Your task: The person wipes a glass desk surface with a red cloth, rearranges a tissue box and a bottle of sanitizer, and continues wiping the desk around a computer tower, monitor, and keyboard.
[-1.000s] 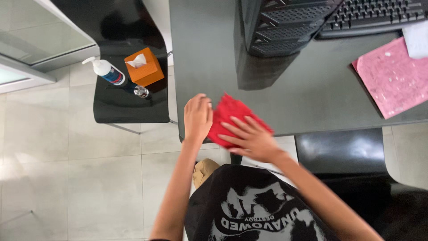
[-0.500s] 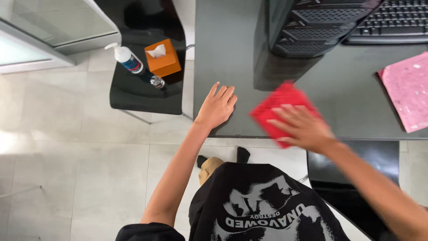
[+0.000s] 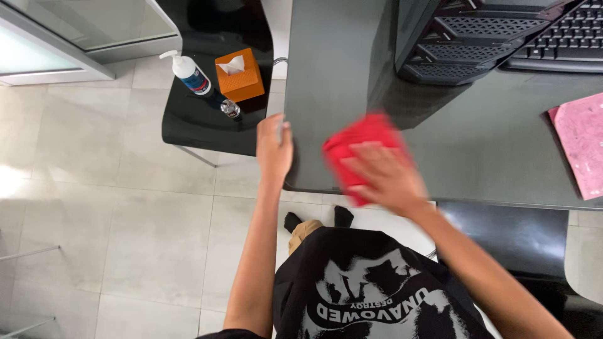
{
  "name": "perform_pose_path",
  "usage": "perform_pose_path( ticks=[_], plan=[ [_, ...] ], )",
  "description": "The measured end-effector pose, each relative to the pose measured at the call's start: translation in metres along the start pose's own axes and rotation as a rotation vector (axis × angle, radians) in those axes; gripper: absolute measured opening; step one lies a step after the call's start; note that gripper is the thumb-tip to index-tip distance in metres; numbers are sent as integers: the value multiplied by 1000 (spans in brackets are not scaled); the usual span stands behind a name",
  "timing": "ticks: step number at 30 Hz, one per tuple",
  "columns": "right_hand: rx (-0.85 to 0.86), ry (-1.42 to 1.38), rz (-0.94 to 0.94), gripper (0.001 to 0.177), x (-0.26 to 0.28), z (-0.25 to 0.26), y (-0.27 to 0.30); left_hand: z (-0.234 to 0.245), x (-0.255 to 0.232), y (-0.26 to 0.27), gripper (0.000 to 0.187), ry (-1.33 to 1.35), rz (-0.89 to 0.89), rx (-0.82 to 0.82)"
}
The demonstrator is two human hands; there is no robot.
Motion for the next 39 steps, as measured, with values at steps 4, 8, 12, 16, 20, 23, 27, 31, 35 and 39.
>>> perform_pose_path(
  ticks=[4, 8, 12, 16, 20, 23, 27, 31, 35, 39],
  plan=[
    [-108, -85, -492, 69, -134, 13, 124, -15, 30, 18, 37, 14, 69, 51],
    [-192, -168, -852, 71, -208, -3, 153, -37, 24, 35, 47, -142, -1, 61],
    [-209, -178, -879, 71, -189, -24, 70, -33, 31, 37, 54, 119, 124, 32],
    [-169, 292, -421, 73, -57, -21, -72, -34, 37, 40, 52, 121, 188, 55],
    [-21, -107, -83, 66, 47, -12, -81, -28, 25, 42, 48, -54, 41, -16],
    [86, -190, -7, 67, 31, -9, -22, -28, 20, 43, 46, -114, 25, -17],
    [-44, 41, -128, 66, -73, -2, 60, -29, 18, 42, 45, -157, 6, -25],
    [-95, -71, -551, 61, -189, -3, 85, -31, 16, 42, 46, -188, -11, -18],
    [-175, 37, -638, 62, -180, -12, 26, -31, 6, 45, 46, -296, -101, -31],
    [-162, -48, -354, 63, -90, -18, -51, -35, -1, 45, 43, -467, -188, -37]
  ],
)
Point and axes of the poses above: each hand's wrist, its own y-axis away from the middle knuckle, its own z-axis out of the back of the hand, x = y × z, the point moved 9 cm from there along -y, towards the middle knuckle, and after that the axes turned 1 degree about z, right-handed, at the moved point
